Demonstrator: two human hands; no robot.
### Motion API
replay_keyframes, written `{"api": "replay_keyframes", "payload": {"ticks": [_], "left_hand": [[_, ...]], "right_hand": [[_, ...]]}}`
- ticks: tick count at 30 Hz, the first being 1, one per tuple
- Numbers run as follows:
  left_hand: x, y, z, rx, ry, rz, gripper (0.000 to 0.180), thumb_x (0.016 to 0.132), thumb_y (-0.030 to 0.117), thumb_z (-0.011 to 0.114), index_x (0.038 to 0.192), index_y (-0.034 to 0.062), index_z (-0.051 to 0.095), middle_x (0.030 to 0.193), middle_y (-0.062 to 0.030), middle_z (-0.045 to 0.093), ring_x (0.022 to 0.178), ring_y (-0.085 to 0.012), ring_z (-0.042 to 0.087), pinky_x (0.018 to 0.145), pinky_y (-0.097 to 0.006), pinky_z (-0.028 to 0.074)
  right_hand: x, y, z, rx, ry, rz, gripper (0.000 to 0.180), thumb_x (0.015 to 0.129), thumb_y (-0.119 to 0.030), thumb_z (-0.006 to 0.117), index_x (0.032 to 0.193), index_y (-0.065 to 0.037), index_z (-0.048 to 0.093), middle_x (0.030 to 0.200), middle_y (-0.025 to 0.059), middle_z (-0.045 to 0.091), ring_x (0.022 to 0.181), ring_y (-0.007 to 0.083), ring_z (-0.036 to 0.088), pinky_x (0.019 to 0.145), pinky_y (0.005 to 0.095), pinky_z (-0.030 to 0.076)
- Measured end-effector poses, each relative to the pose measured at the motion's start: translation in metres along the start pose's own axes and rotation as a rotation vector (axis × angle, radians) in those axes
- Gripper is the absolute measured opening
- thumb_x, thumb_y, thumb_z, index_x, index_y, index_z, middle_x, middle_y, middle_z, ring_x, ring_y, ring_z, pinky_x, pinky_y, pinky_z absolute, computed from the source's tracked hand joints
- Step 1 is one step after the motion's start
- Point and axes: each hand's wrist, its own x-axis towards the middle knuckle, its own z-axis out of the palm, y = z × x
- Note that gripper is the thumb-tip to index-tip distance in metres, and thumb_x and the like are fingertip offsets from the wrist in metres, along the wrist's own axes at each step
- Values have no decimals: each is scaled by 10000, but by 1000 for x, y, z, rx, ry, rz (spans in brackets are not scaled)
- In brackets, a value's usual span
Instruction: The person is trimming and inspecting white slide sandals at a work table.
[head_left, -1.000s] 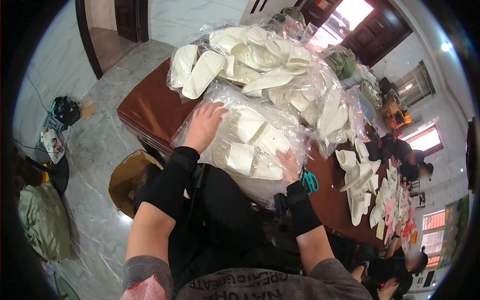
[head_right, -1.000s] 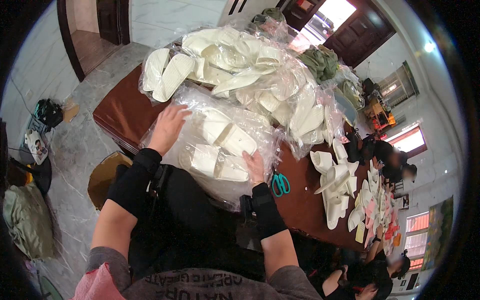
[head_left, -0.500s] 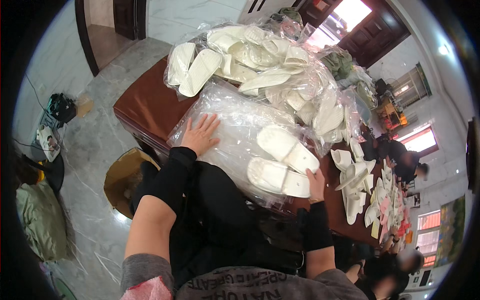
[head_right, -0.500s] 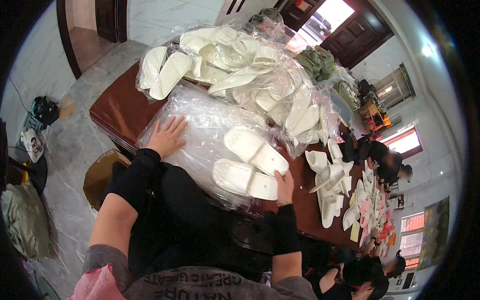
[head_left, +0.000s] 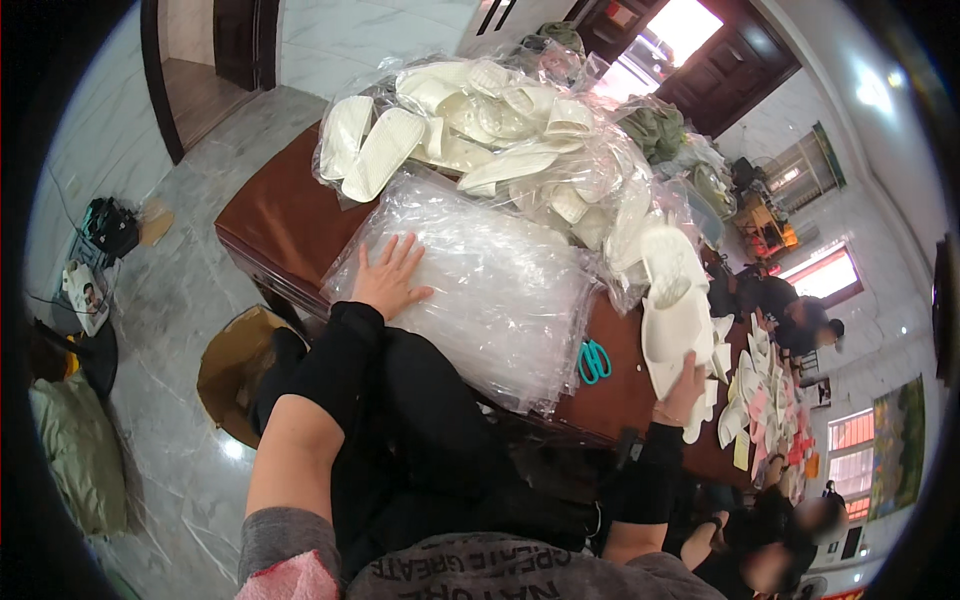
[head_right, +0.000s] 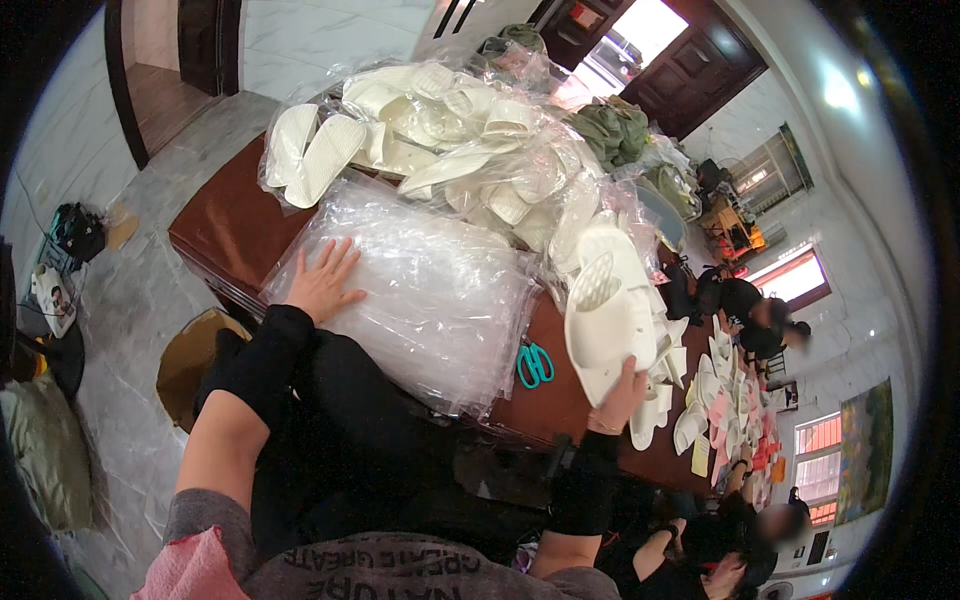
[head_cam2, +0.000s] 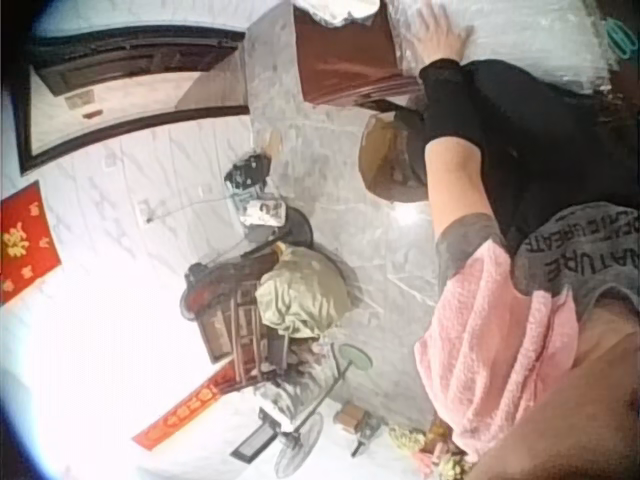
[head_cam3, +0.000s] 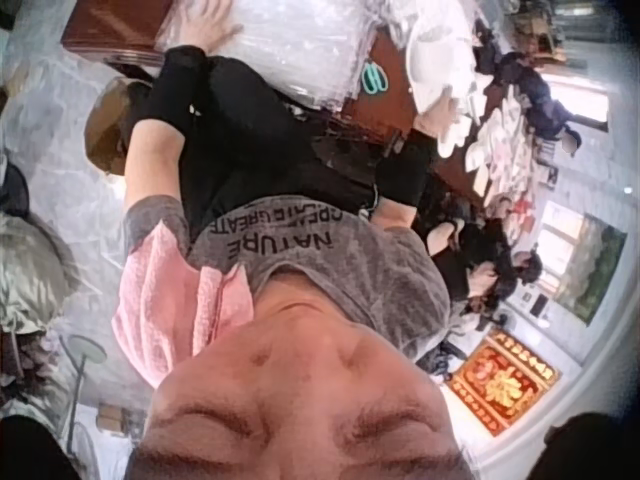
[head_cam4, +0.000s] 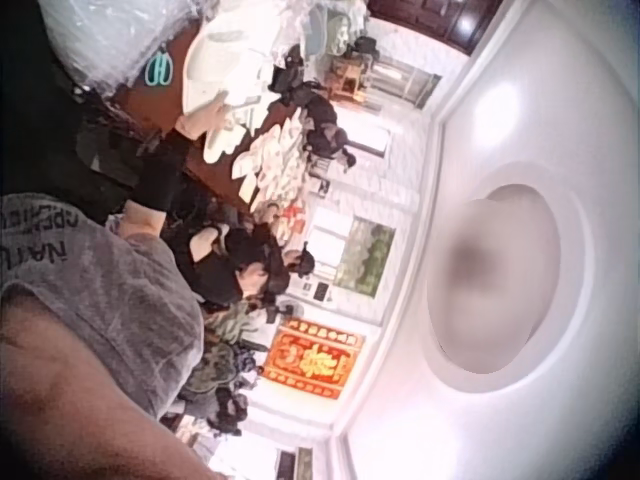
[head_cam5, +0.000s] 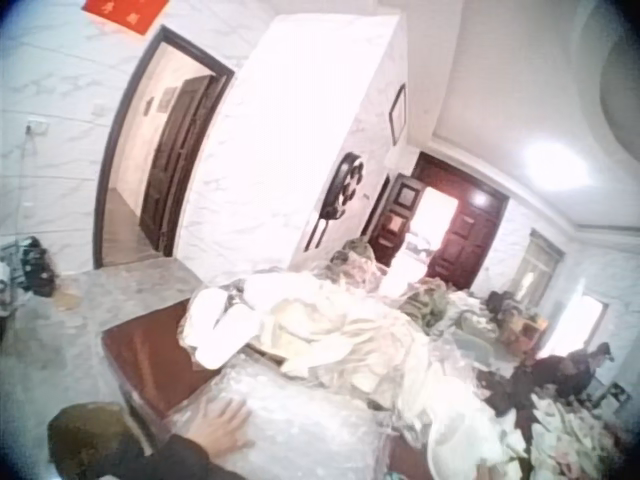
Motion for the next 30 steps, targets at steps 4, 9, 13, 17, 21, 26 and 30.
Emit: {"api": "replay_keyframes", "payload": {"ticks": [4,9,13,17,21,26,30], "left_hand": [[-2,-4,2,-9,2,2,756,842,631,453,1444,199,304,1539,-8,189,1419,-210,164,1077,-637,130],[-1,-6,8,-22,28,26,742,835,583,509,1440,205,307,1538,-12,185,1418,-219,163,1080,-634,146],[5,-8,13,7,25,23,722,842,545,521,1442,209,302,1539,-20,180,1418,-229,162,1082,-632,147],[1,-12,2,28,66,33,612,847,421,576,1382,192,385,1479,-33,290,1377,-235,249,1064,-624,189],[17,-10,-26,-202,216,68,313,807,251,638,1093,126,617,1157,-50,583,1132,-251,512,951,-489,389],[16,7,-39,-502,247,182,209,797,135,628,998,79,618,966,-104,611,968,-302,563,835,-411,448],[16,-5,-14,-592,64,235,269,798,128,628,1064,95,615,969,-132,595,961,-315,566,836,-396,457]], "right_hand": [[-29,-10,82,281,-241,52,305,938,-143,510,1186,36,516,1114,97,584,985,179,566,840,312,464],[-51,66,153,-109,-428,-136,301,932,-157,521,1154,47,513,1059,135,604,967,192,554,850,317,428],[-67,131,157,-333,-391,6,281,912,-208,579,1039,37,530,937,131,619,891,176,560,789,320,440],[-76,134,163,-165,-398,142,227,910,-194,591,989,15,551,894,76,612,825,117,534,741,277,434],[-70,140,156,-172,-409,93,194,919,-179,582,892,0,513,782,41,539,726,97,471,658,266,405],[-65,141,151,-240,-423,95,195,914,-181,586,905,4,524,773,51,571,751,108,509,678,267,416],[-53,115,138,-79,-599,418,241,899,-150,581,1084,3,565,828,108,649,694,128,616,576,251,483]]}}
